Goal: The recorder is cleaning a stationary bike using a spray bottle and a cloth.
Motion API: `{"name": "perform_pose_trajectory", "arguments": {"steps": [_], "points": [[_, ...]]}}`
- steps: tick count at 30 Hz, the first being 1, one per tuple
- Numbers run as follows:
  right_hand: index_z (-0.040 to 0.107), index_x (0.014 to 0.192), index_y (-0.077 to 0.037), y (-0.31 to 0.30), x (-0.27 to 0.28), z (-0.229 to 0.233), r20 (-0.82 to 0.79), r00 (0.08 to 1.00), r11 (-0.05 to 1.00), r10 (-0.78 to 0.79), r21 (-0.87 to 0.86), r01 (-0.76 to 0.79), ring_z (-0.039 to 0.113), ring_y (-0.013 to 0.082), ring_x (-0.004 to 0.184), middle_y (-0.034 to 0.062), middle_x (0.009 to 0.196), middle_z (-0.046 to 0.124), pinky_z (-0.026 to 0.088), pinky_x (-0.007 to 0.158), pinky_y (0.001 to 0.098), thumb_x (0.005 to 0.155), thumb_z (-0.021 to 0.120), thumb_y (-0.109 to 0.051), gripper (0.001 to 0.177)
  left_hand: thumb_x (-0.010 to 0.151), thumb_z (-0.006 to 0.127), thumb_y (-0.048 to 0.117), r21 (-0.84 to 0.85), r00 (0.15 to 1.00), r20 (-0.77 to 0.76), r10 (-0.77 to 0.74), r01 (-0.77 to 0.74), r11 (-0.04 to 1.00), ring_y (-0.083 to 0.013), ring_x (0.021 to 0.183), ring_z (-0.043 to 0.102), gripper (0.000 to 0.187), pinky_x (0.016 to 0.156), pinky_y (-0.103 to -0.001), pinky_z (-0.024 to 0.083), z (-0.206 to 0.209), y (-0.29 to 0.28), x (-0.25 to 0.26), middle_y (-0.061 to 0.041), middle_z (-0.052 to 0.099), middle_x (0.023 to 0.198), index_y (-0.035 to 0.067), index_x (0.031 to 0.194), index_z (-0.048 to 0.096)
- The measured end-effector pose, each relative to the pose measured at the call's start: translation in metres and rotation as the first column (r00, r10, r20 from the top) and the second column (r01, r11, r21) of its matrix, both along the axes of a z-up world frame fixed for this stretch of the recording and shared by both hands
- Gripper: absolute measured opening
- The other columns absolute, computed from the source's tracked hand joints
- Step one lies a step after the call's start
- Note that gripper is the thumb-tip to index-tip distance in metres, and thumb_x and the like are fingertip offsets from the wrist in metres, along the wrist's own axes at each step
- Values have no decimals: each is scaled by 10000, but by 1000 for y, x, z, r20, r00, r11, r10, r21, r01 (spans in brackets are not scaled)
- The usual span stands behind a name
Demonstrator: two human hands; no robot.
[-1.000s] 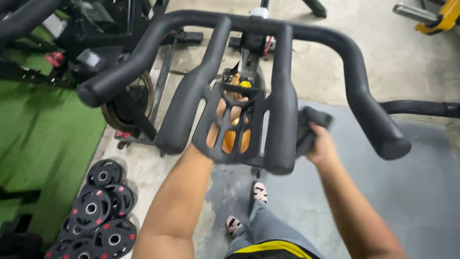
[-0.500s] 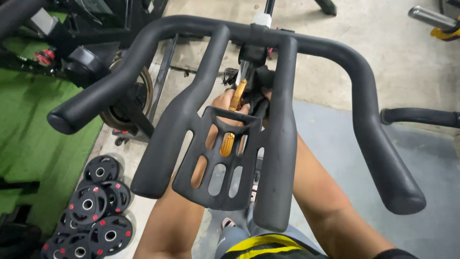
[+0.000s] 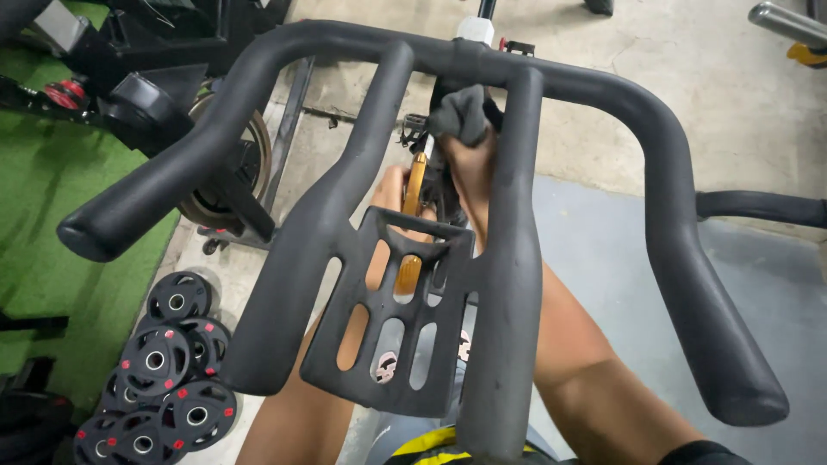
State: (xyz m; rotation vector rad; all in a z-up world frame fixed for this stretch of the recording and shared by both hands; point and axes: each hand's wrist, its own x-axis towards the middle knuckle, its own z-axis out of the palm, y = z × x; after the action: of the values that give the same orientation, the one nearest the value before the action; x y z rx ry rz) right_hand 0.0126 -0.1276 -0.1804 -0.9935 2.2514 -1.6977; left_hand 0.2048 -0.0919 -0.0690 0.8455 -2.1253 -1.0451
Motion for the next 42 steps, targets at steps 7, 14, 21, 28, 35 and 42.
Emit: {"name": "perform_pose_trajectory", "arguments": {"steps": [7, 14, 21, 28, 35, 42], "points": [[690, 1217, 19, 22, -7, -33, 235, 931, 943, 280, -250, -221, 712, 293, 1051, 170, 1133, 745, 549, 951, 388, 909, 766, -229, 403, 862, 695, 110, 6, 1000, 13, 10, -10, 1000, -318, 934, 686, 417, 846, -438, 527, -5, -2, 6, -189, 649, 999, 30, 1224, 506], [627, 1262, 35, 69, -21, -78, 394, 798, 889, 456, -233, -393, 618, 223, 1099, 128, 1226, 652, 527, 960, 378, 980, 732, -238, 406, 851, 707, 120, 8, 1000, 18, -20, 20, 1000, -324, 947, 678, 431, 852, -440, 525, -8, -8, 7, -189, 645, 1014, 33, 1224, 510], [532, 1293, -16, 67, 33, 21, 91, 971, 975, 220, 23, -222, 585, 319, 1218, 142, 1254, 598, 434, 1062, 438, 794, 809, -275, 626, 840, 719, 130, -1, 1000, 30, 3, -3, 1000, -330, 960, 671, 445, 858, -443, 524, -37, -30, 15, -189, 641, 1029, 37, 1224, 515], [730, 1053, -189, 35, 39, 48, -749, 644, 976, 156, 16, -217, 436, 430, 1471, 115, 1332, 633, 205, 1229, 571, 804, 786, -295, 277, 830, 731, 141, -2, 999, 36, 7, -7, 1000, -335, 972, 664, 459, 864, -445, 522, -160, -70, 76, -189, 637, 1044, 40, 1224, 519], [691, 1167, -80, 69, 14, 22, -712, 619, 877, 332, -9, -481, 445, 379, 1444, 175, 1367, 584, 350, 1209, 544, 812, 689, -212, 380, 819, 743, 151, -8, 999, 26, 33, -33, 999, -341, 985, 657, 473, 870, -448, 521, -159, -62, 107, -189, 634, 1060, 43, 1224, 523], [557, 1274, 36, 86, -1, -38, 757, 550, 920, 353, -389, -54, 537, 360, 1009, 255, 1159, 518, 464, 848, 513, 1120, 614, -260, 339, 809, 754, 161, 3, 998, 27, 58, -58, 998, -347, 998, 649, 487, 876, -450, 519, -159, -41, 133, -190, 630, 1075, 47, 1224, 528]]}}
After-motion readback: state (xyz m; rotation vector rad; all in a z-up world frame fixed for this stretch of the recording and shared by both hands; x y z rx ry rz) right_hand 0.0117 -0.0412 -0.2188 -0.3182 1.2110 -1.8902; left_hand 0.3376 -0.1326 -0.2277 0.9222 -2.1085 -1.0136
